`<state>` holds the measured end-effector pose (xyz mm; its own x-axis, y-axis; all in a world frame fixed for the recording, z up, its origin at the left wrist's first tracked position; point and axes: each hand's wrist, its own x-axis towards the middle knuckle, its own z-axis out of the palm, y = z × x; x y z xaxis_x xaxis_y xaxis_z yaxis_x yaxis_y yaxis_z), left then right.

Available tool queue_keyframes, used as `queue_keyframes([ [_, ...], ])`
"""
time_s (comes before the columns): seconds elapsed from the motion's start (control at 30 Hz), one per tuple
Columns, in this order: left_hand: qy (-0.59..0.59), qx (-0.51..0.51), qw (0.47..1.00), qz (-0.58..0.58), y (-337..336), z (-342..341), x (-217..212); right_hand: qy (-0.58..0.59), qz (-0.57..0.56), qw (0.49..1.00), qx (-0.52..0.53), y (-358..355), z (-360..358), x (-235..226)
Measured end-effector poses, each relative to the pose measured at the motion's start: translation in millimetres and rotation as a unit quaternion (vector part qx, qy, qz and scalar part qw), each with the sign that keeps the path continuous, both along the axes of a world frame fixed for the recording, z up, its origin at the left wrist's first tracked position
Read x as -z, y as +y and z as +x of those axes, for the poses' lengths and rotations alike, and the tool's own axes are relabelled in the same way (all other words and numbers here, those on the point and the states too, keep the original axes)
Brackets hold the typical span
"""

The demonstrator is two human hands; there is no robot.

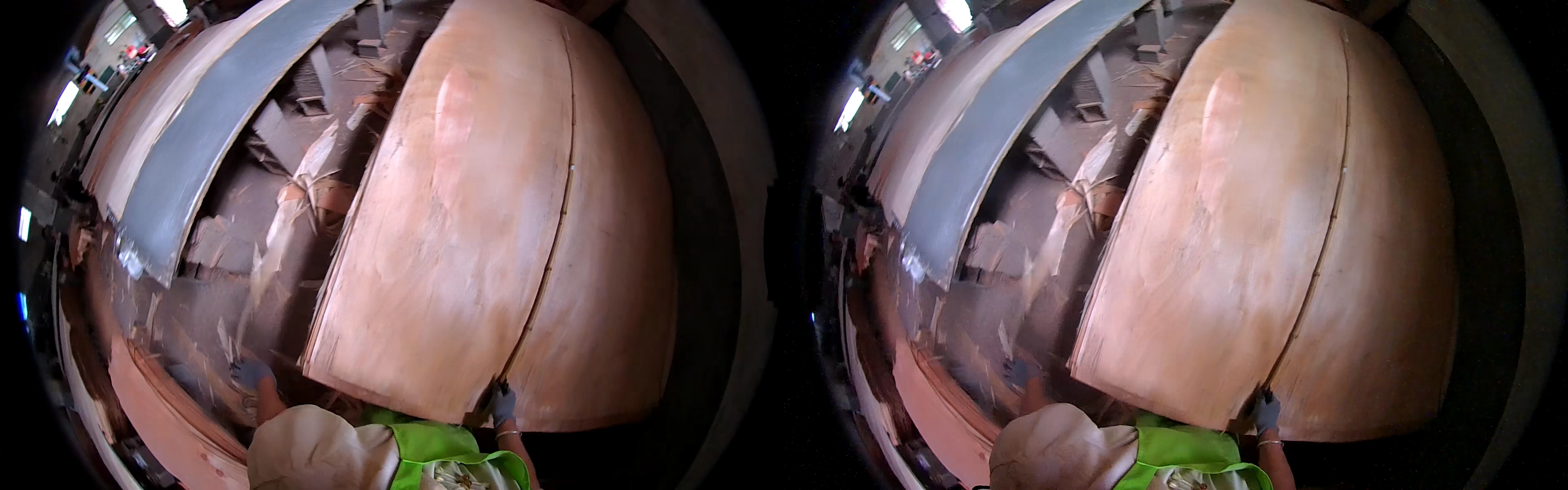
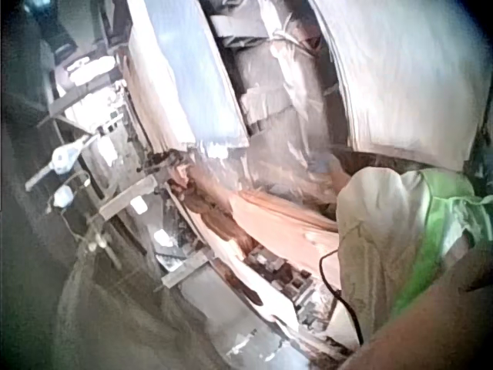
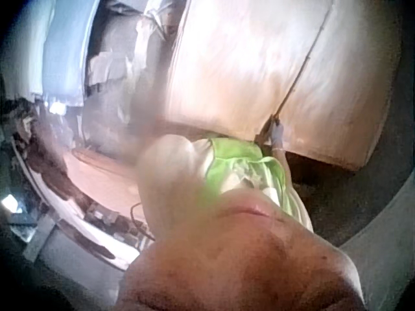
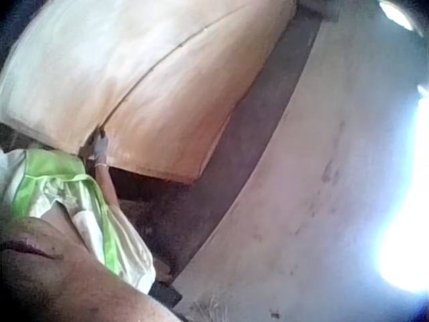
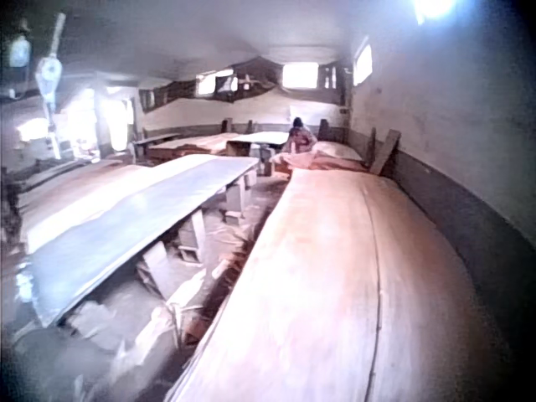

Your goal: The person sorts and stacks large wood veneer sheets in a factory environment. The person picks up individual veneer sheets, inspects them for quality, and places them onto different stacks on wooden tables.

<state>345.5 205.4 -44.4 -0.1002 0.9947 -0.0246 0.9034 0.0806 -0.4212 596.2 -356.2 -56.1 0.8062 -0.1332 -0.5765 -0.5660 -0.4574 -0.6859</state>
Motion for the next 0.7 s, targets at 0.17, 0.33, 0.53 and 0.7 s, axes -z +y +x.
queue_keyframes([
  [0.17, -0.072, -0.111, 0.991, -0.023, -87, -62, -41, -0.058, 0.084, 0.994, 0.028, -4, 1, 13],
  [0.33, -0.123, 0.004, 0.992, -0.029, -91, -177, 23, -0.153, 0.124, 0.971, 0.132, -5, -22, -38],
  [0.53, -0.116, -0.070, 0.987, -0.084, -146, -288, 25, -0.165, 0.169, 0.961, 0.145, -53, -81, -45],
  [0.7, -0.124, -0.166, 0.971, -0.120, -183, -357, 1, -0.224, 0.154, 0.950, 0.153, -63, -64, -52],
])
